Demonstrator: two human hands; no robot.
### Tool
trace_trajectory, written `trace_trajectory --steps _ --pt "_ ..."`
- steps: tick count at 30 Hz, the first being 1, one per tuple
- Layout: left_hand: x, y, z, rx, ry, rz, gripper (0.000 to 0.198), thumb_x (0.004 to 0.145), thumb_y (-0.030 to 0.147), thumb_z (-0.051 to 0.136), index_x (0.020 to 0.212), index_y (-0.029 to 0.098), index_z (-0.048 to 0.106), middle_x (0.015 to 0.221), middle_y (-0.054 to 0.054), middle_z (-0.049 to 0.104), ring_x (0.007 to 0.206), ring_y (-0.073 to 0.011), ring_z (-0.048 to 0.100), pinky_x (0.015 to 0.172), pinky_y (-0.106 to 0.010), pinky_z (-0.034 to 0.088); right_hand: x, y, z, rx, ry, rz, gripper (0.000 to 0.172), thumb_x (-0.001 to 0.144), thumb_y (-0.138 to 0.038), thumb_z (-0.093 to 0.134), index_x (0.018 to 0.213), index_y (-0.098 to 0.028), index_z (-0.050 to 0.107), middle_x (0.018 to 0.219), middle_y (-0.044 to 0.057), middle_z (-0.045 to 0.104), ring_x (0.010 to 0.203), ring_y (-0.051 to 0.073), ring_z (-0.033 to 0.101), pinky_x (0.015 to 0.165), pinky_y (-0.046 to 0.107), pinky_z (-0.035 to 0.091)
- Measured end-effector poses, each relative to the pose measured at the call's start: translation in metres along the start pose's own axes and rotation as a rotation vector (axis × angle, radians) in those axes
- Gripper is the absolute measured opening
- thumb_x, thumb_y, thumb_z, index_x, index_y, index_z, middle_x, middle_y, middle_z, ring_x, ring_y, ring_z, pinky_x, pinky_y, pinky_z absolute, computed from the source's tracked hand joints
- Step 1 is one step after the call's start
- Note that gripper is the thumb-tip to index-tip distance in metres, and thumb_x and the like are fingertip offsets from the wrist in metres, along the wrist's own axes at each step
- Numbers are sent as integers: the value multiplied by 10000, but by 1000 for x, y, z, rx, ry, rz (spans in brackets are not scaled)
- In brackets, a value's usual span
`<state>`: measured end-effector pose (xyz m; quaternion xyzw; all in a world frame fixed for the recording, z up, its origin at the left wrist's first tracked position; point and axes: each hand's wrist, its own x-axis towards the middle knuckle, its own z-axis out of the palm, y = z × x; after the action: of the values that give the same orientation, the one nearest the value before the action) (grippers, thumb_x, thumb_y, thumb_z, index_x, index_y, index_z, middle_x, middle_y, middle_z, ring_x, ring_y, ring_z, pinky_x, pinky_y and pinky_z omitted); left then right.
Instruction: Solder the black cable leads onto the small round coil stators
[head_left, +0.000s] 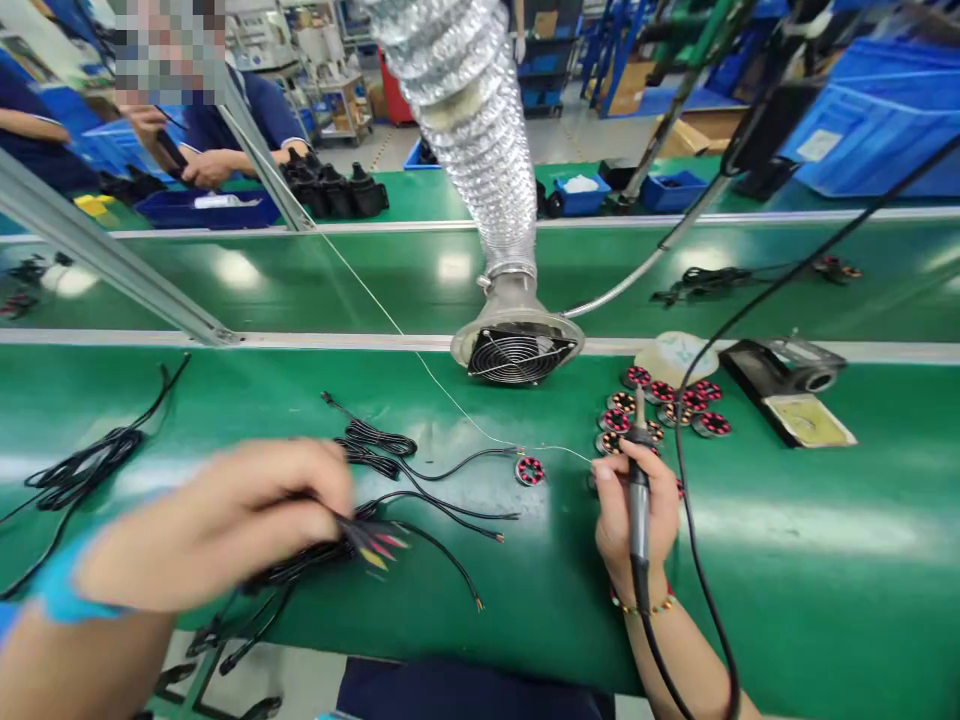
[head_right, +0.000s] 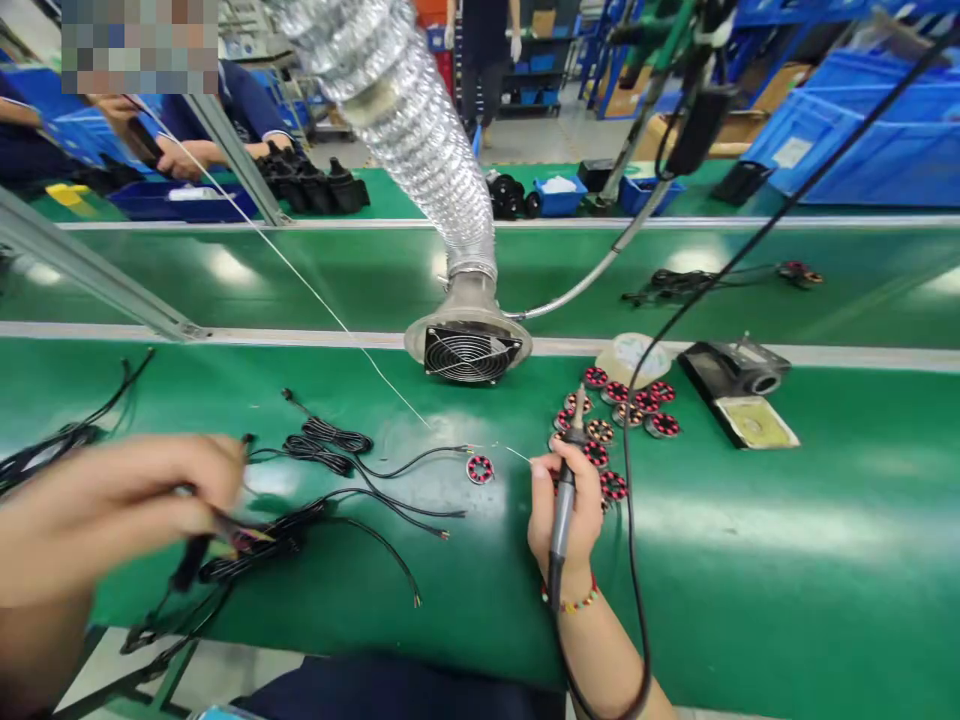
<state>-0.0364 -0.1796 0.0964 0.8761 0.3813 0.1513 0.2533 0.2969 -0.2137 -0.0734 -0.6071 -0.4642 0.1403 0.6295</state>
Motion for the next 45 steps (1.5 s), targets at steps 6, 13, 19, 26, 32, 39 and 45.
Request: trace_trajectory --steps 6,13,19,26,32,39,45 --pt "35 37 160 212 -545 202 96 888 188 529 826 215 596 823 -32 703 700 -173 640 593 -280 473 -1 4 0 -12 6 -33 258 829 -292 590 1070 -209 554 736 -20 581 640 131 589 641 320 520" --pt "43 21 155 174 -343 202 129 890 266 559 976 191 618 945 -55 662 862 -206 601 782 -336 502 -1 -4 1 -46 -74 -138 243 849 -188 557 1091 -215 556 776 -17 595 678 121 608 660 292 533" --pt "92 22 131 214 8 101 200 910 251 491 1070 191 596 1070 -92 634 1009 -253 531 881 -418 455 -15 -13 14 6 -237 -208 302 867 -117 531 1145 -234 544 831 -10 621 741 121 626 722 286 543" --pt "122 14 150 -136 -280 -138 151 905 214 403 766 212 463 678 17 569 626 -147 536 640 -279 442 -21 -12 21 24 -352 -220 355 875 -111 504 1203 -248 514 859 -10 626 802 129 631 779 293 543" --pt "126 -10 160 -50 -39 -127 77 882 216 424 817 202 462 849 -37 530 793 -186 527 739 -333 429 -17 -3 24 -124 -346 -139 388 855 -109 498 1218 -247 500 884 6 639 837 162 621 839 350 526" --pt "126 -17 167 -129 -50 -124 26 870 209 474 862 195 493 838 -23 529 790 -176 520 764 -330 436 -13 1 31 -246 -401 -206 383 846 -132 503 1221 -206 507 888 35 657 852 207 574 838 383 499" --pt "127 -20 167 -133 -11 -73 96 867 182 442 776 197 467 799 -19 505 762 -173 480 730 -321 405 -13 3 34 -271 -422 -169 391 839 -142 511 1223 -214 516 879 26 658 868 207 582 844 373 475"
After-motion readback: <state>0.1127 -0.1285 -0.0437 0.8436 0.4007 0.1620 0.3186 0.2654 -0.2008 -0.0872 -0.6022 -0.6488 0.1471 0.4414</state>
